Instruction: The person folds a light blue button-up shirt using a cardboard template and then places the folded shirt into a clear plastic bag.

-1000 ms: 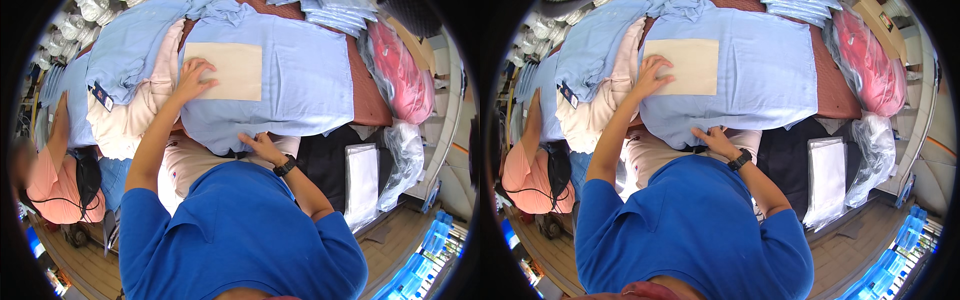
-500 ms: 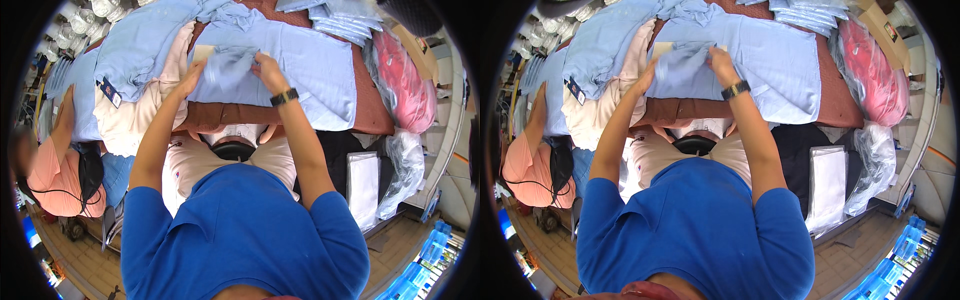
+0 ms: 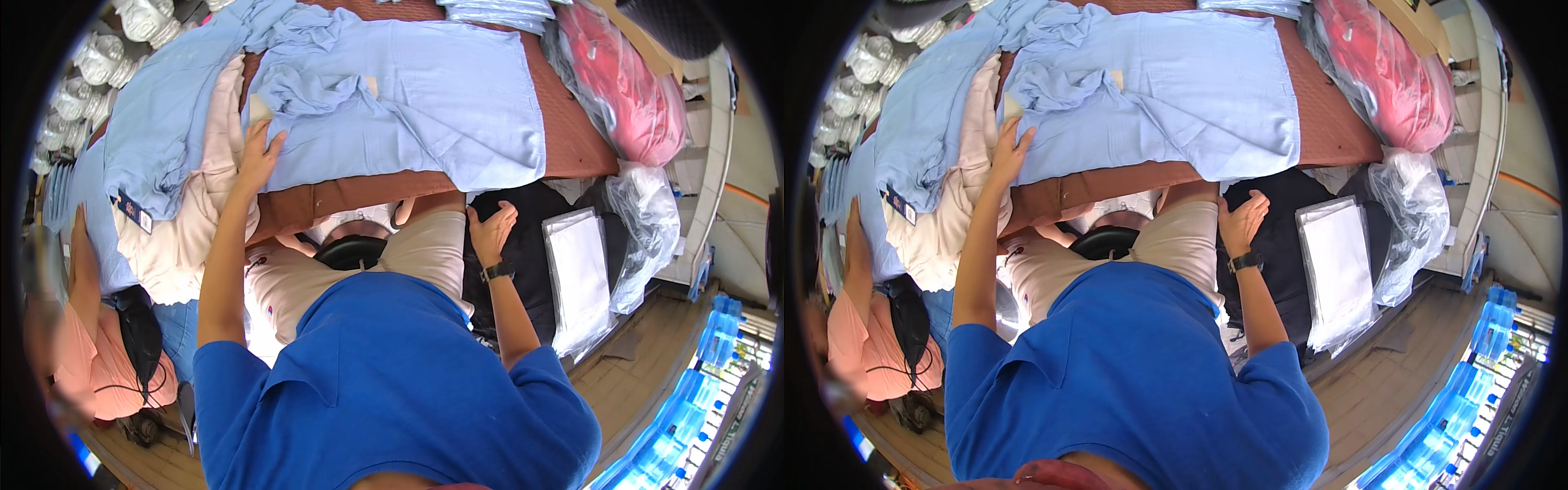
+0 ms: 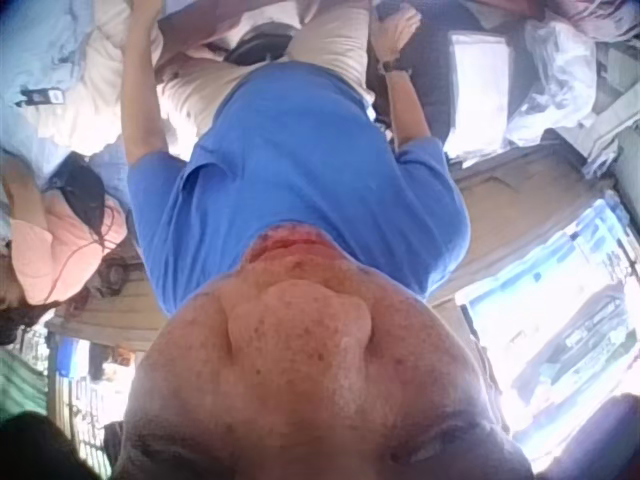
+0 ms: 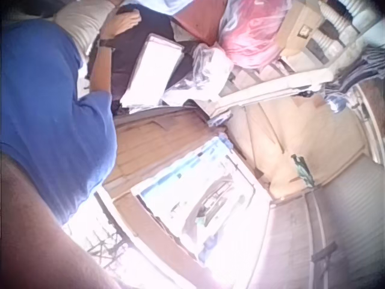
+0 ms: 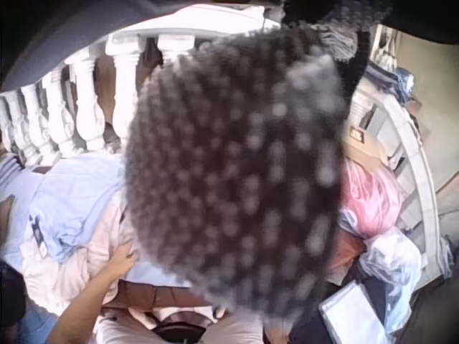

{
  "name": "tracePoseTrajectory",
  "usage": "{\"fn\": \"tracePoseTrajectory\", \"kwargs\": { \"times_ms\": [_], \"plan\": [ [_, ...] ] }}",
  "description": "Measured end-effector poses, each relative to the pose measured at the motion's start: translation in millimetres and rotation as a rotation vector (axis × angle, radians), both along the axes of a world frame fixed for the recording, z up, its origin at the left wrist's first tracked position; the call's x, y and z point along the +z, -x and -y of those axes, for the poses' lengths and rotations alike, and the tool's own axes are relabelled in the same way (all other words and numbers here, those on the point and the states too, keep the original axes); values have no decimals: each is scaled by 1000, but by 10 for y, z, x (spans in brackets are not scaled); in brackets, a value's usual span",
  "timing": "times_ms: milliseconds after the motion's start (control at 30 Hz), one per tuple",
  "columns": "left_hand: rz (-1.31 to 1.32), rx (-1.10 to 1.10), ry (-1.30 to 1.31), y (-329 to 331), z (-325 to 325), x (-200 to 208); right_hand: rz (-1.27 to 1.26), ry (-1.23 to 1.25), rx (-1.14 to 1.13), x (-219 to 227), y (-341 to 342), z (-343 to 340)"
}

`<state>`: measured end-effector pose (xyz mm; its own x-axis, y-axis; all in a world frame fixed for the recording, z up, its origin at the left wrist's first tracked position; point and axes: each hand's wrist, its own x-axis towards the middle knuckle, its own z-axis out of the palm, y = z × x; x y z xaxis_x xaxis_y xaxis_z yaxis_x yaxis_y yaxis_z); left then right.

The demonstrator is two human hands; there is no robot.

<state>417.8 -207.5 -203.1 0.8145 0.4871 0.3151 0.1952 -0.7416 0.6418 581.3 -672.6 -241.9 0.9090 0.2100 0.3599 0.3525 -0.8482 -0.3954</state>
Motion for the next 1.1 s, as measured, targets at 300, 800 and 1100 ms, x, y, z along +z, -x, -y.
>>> {"fn": "tracePoseTrajectory", "kwargs": {
  "times_ms": [300, 800, 1100],
  "plan": [
    [-33, -50, 60, -87, -5, 27, -665, -1357, -158, -238, -884, 290],
    [-10, -19, 94, -104, -51, -60, -628, -1306, -189, 850, -2299, 581],
    [-66, -15, 110, -41, -42, 70, -210, 6, 24, 492, -2351, 600]
  ]
}}
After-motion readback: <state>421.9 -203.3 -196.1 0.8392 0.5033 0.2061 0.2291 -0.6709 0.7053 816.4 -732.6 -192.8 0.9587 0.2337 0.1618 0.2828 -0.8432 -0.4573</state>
